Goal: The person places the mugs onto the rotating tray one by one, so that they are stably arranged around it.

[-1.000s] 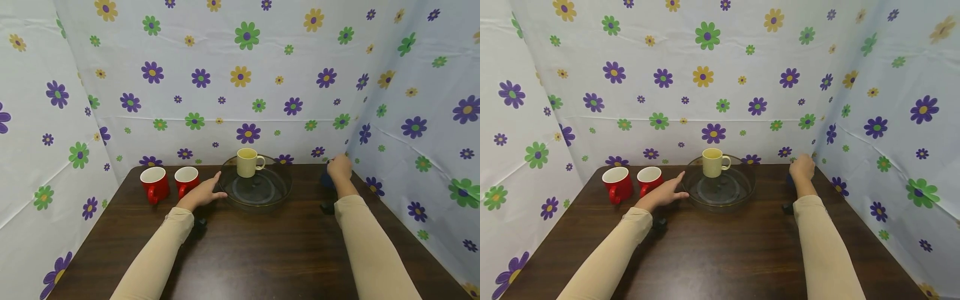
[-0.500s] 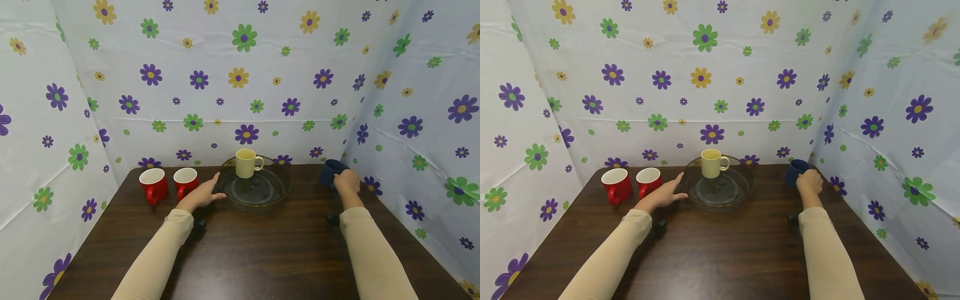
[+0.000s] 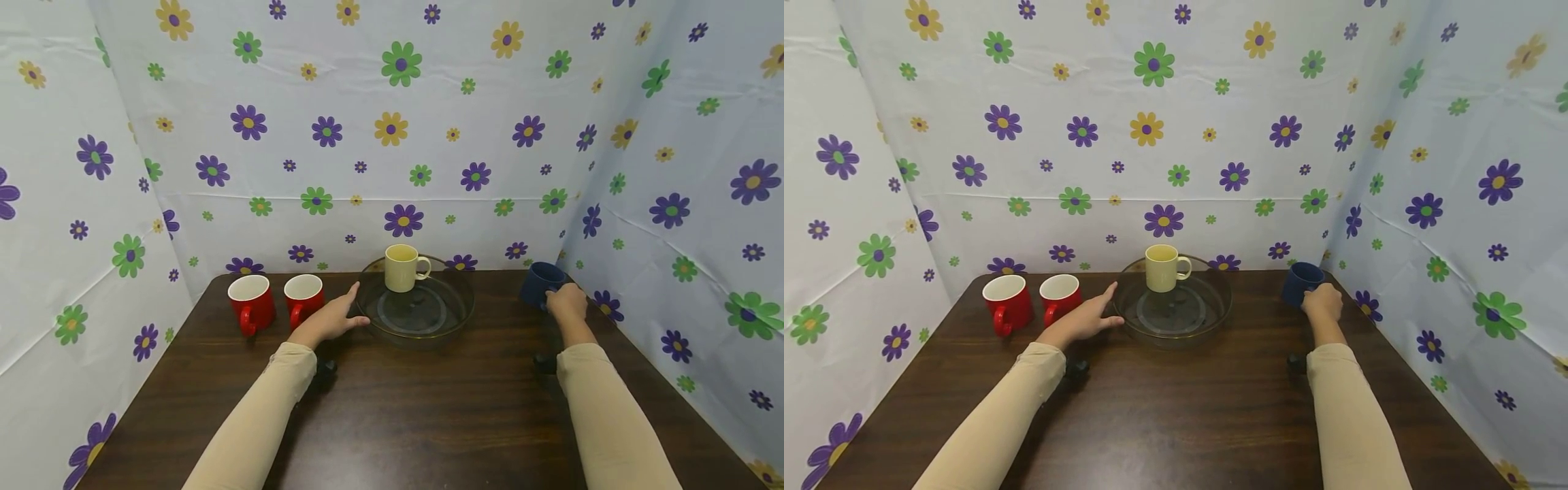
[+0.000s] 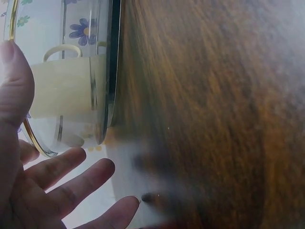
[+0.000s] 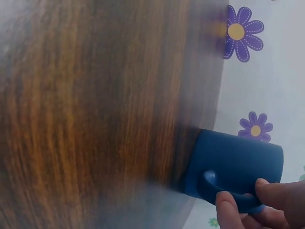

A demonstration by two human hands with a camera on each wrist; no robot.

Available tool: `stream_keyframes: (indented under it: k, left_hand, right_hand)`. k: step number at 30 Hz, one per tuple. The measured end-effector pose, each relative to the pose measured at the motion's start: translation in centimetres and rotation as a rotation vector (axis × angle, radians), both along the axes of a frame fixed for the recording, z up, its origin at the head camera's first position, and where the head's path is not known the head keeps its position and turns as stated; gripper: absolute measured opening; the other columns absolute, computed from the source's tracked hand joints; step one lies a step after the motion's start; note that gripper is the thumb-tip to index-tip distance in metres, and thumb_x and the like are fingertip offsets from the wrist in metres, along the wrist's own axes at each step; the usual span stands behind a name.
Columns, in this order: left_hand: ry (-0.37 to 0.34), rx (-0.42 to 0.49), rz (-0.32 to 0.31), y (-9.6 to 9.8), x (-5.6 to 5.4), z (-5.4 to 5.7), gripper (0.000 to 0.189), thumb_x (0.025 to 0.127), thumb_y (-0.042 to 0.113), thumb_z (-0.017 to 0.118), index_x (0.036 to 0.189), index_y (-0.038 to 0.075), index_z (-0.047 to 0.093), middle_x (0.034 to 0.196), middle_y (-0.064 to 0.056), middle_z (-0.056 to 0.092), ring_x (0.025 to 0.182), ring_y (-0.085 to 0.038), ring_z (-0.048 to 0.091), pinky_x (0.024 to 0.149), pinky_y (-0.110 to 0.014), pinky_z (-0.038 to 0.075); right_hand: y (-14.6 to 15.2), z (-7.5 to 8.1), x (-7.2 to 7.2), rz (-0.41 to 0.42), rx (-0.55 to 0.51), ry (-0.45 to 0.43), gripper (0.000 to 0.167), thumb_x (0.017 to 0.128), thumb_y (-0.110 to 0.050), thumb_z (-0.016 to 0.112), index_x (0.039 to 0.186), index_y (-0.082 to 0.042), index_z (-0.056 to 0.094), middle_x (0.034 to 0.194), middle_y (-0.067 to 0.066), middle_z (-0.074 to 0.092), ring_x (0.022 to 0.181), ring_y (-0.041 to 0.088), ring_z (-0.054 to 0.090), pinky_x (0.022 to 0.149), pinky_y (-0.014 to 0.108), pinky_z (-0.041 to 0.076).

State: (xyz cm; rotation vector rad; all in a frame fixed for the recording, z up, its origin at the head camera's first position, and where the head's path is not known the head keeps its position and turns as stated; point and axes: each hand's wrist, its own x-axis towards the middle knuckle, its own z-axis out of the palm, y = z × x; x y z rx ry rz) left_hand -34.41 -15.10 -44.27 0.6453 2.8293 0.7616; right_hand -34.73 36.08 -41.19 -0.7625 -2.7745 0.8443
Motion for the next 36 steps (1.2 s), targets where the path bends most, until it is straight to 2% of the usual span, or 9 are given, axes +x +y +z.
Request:
stream_keyframes:
  k: [3, 9, 25, 36]
  left_hand:
    - [0.002, -0.002, 0.000, 0.03, 0.01, -0.04, 0.102, 0.095, 0.048, 0.067, 0.163, 0.005, 0.004, 0.166, -0.019, 0.021, 0.148, -0.039, 0.032, 0.119, -0.054, 0.027]
    - [0.013, -0.004, -0.009, 0.00, -0.04, -0.22, 0.101, 0.096, 0.048, 0.066, 0.163, 0.004, 0.004, 0.165, -0.021, 0.022, 0.148, -0.040, 0.033, 0.119, -0.055, 0.028]
    - [-0.010, -0.005, 0.004, 0.04, 0.17, 0.14, 0.102, 0.095, 0.048, 0.066, 0.163, 0.006, 0.003, 0.166, -0.017, 0.018, 0.149, -0.038, 0.030, 0.120, -0.053, 0.026]
    - [-0.005, -0.001, -0.003, 0.05, 0.02, 0.05, 0.102, 0.095, 0.047, 0.066, 0.163, 0.005, 0.003, 0.166, -0.018, 0.018, 0.149, -0.038, 0.030, 0.120, -0.053, 0.026]
  right_hand:
    - [0.11, -0.10, 0.11, -0.007, 0.007, 0.003, 0.056, 0.103, -0.025, 0.053, 0.128, 0.024, 0.049, 0.131, 0.043, 0.049, 0.122, 0.057, 0.049, 0.099, 0.061, 0.048]
    - [0.42, -0.46, 0.24, 0.019, 0.055, 0.035, 0.044, 0.103, -0.025, 0.053, 0.119, 0.015, 0.063, 0.126, 0.039, 0.057, 0.116, 0.055, 0.055, 0.097, 0.059, 0.048]
    - [0.87, -0.58, 0.41, 0.083, 0.068, 0.052, 0.043, 0.105, -0.024, 0.052, 0.121, 0.014, 0.063, 0.122, 0.037, 0.060, 0.113, 0.054, 0.055, 0.095, 0.060, 0.047]
    - [0.98, 0.21, 0.18, 0.131, 0.099, 0.093, 0.043, 0.105, -0.025, 0.052, 0.118, 0.014, 0.064, 0.115, 0.035, 0.062, 0.102, 0.048, 0.058, 0.090, 0.058, 0.047]
